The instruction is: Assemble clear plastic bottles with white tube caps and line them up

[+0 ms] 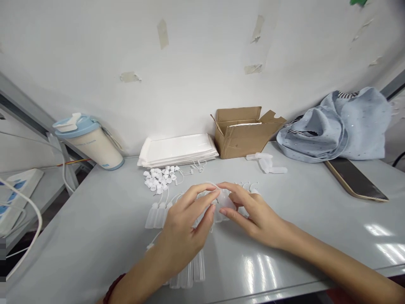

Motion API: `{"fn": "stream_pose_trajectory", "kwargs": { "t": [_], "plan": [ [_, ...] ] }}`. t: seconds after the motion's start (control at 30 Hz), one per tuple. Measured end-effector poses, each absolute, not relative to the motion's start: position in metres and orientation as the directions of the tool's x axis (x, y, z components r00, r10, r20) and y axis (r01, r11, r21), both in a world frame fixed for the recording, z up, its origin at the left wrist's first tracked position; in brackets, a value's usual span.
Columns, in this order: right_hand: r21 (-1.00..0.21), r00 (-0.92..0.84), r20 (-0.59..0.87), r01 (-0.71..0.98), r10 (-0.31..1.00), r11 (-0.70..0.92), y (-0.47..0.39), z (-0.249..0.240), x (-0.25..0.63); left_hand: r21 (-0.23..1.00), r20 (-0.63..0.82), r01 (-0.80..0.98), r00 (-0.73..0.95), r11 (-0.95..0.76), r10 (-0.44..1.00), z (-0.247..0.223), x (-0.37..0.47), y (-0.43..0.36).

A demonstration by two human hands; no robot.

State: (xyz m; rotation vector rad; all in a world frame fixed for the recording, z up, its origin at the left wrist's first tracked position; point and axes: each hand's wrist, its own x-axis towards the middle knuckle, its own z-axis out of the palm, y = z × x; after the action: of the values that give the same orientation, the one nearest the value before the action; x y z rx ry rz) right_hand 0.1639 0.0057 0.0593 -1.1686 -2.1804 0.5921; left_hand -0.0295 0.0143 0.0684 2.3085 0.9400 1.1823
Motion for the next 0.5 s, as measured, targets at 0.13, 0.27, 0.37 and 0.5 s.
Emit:
{"fn": "stream_pose_trajectory", "kwargs": {
  "t": [0.13, 0.27, 0.37, 0.5],
  "plan": [
    [-0.639, -0.422, 0.295, 0.579, 0.857, 0.506, 0.0062, 0.0569, 0.1646, 0.609, 0.527, 0.414, 0.426, -0.676, 0.735, 0.0671, -0.0315, 0.0145],
    [-0.659, -0.399, 0.294, 0.574, 0.869, 0.486, 0.0054, 0.0556, 0.1653, 0.635, 0.512, 0.399, 0.425, -0.662, 0.747, 0.0686, -0.0319, 0.0135],
    [-0.68, -0.396, 0.293, 0.554, 0.87, 0.481, 0.0044, 0.0577, 0.165, 0.654, 0.499, 0.388, 0.425, -0.65, 0.755, 0.0709, -0.0314, 0.0138],
    [-0.702, -0.393, 0.264, 0.548, 0.881, 0.455, 0.0043, 0.0589, 0.1633, 0.711, 0.441, 0.378, 0.416, -0.592, 0.795, 0.0717, -0.0321, 0.0158]
  ]
}}
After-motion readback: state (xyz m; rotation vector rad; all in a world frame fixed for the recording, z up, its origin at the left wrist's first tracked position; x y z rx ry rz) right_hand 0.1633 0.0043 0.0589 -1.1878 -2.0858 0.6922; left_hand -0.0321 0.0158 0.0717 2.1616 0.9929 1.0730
